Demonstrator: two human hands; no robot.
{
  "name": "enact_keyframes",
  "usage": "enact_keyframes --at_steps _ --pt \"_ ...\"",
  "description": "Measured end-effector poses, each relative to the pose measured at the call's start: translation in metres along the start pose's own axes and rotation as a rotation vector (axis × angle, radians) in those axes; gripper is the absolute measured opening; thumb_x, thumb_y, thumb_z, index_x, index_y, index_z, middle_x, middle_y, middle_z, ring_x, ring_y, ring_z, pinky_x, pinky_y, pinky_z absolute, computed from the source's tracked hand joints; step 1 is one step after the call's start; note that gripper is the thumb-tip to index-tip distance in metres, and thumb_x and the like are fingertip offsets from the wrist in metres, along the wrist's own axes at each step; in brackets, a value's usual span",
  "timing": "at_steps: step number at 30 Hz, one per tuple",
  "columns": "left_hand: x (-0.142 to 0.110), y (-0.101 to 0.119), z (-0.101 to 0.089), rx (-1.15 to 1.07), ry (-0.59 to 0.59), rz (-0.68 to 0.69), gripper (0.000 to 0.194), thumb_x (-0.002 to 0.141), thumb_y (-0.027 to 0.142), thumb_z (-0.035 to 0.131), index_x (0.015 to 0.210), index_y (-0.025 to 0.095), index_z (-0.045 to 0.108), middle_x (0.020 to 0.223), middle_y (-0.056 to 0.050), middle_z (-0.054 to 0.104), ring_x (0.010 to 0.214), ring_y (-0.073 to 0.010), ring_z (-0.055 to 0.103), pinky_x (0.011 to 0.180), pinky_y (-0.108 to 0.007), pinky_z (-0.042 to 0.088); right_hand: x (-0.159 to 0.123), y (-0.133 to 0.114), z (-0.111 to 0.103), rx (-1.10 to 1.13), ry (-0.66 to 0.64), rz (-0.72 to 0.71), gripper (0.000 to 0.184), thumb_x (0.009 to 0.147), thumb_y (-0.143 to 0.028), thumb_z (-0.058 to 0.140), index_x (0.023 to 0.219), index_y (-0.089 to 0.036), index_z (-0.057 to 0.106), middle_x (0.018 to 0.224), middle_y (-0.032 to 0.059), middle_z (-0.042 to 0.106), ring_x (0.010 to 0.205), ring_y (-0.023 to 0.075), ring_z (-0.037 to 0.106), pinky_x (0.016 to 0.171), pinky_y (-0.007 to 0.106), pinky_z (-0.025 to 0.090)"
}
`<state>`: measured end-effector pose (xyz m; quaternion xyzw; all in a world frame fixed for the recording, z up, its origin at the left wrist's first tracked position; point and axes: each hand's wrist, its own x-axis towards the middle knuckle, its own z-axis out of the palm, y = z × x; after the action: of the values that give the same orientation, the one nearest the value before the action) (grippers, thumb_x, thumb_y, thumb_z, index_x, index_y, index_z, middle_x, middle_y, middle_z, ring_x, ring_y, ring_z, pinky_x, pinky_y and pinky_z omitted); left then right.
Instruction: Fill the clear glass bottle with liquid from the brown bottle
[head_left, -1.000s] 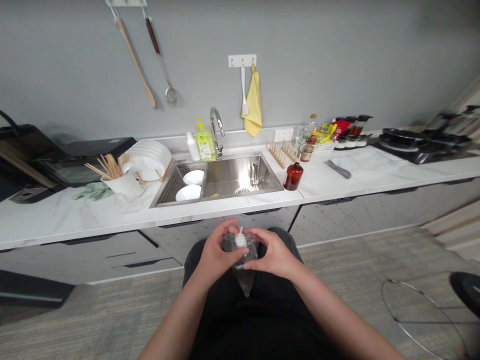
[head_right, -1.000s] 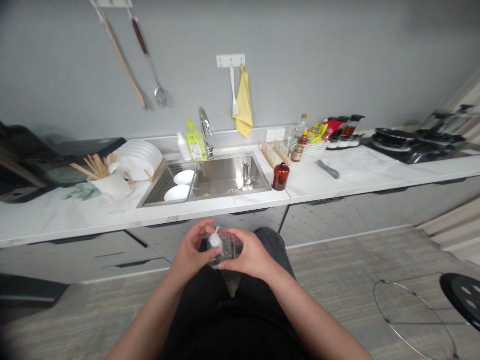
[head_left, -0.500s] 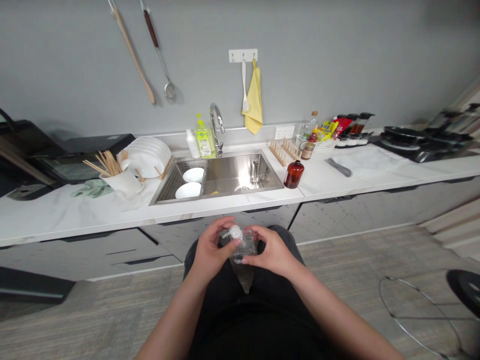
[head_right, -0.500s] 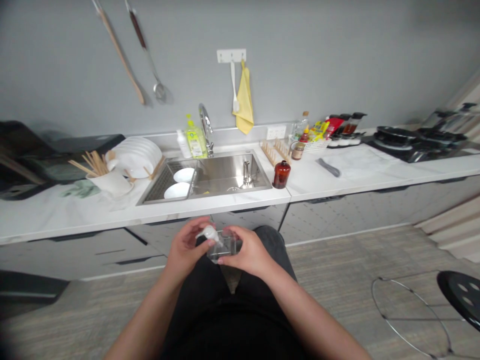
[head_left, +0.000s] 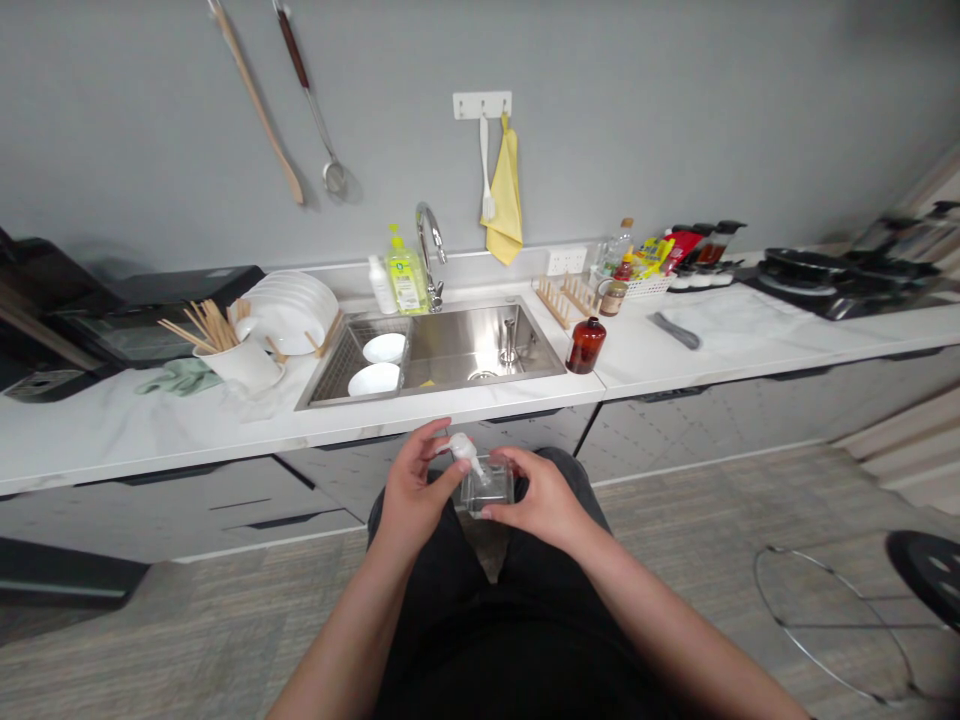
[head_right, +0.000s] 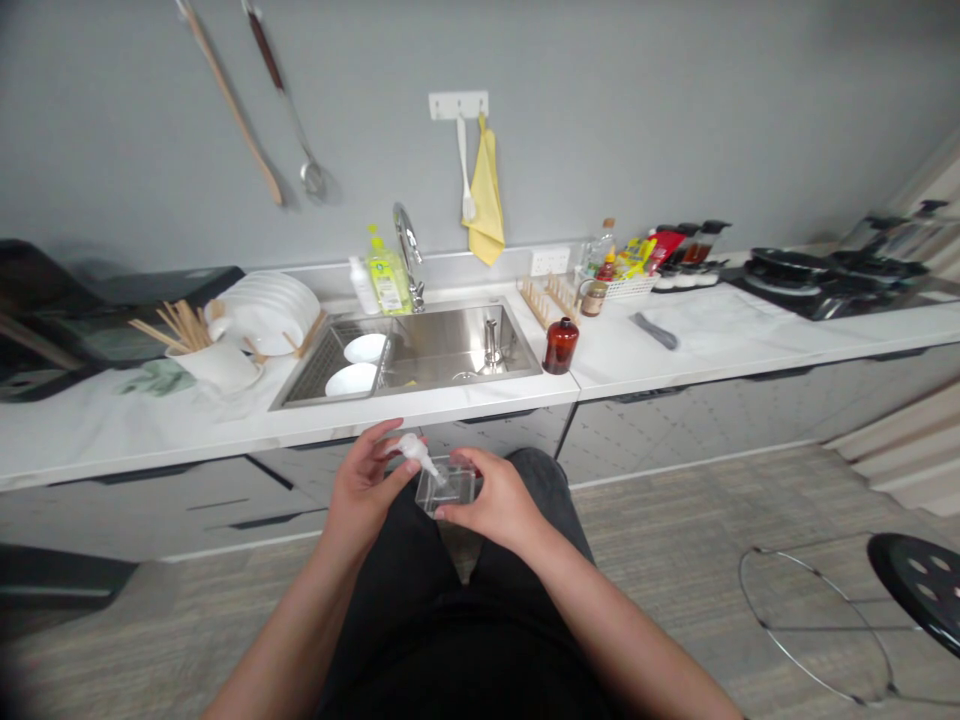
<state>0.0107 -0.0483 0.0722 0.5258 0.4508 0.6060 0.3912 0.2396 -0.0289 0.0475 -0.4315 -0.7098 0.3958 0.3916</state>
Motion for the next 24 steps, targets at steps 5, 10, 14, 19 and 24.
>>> enact_keyframes --at_steps 5,10,14,19,24 --pt "0.0 -0.003 0.0 -0.009 -0.001 0.005 0.069 0.09 0.042 0.098 0.151 0.024 0.071 0.119 -0.009 0.086 0.122 -0.0296 0.083 0.115 -0.045 0.062 0.001 0.004 0.001 0.006 0.017 -0.007 0.077 0.067 -0.03 0.109 0.137 -0.023 0.078 0.136 0.014 0.087 0.122 0.0376 0.084 0.108 0.056 0.066" --pt "-0.002 -0.004 -0.01 0.11 0.01 0.073 0.071 0.096 0.039 0.092 0.161 0.027 0.066 0.116 -0.007 0.085 0.113 -0.0256 0.082 0.111 -0.043 0.061 -0.001 0.006 0.001 -0.008 0.022 -0.002 0.076 0.068 -0.026 0.107 0.139 -0.024 0.078 0.135 0.0124 0.087 0.122 0.036 0.085 0.11 0.055 0.066" --pt "-0.005 0.004 -0.027 0.365 -0.015 0.132 0.042 0.096 0.037 0.091 0.136 0.027 0.085 0.117 -0.008 0.087 0.103 -0.0242 0.078 0.098 -0.038 0.06 -0.002 0.008 0.003 -0.076 0.03 -0.039 0.075 0.07 -0.027 0.105 0.139 -0.025 0.079 0.134 0.0109 0.087 0.12 0.0361 0.085 0.112 0.056 0.066" --pt "-0.007 0.015 -0.044 0.197 0.013 0.035 0.03 0.093 0.04 0.094 0.118 0.023 0.089 0.116 -0.01 0.088 0.102 -0.0256 0.081 0.094 -0.037 0.063 0.003 0.015 0.016 -0.117 0.051 -0.071 0.073 0.07 -0.026 0.103 0.139 -0.026 0.08 0.131 0.0107 0.087 0.119 0.0376 0.085 0.111 0.057 0.067" --pt "0.003 0.01 -0.082 -0.016 0.181 -0.019 0.035 0.081 0.038 0.104 0.106 0.021 0.085 0.108 -0.009 0.088 0.096 -0.022 0.08 0.092 -0.033 0.063 0.013 0.027 0.03 -0.095 0.074 -0.061 0.069 0.071 -0.029 0.102 0.136 -0.025 0.081 0.132 0.0123 0.087 0.117 0.0386 0.085 0.112 0.059 0.067"
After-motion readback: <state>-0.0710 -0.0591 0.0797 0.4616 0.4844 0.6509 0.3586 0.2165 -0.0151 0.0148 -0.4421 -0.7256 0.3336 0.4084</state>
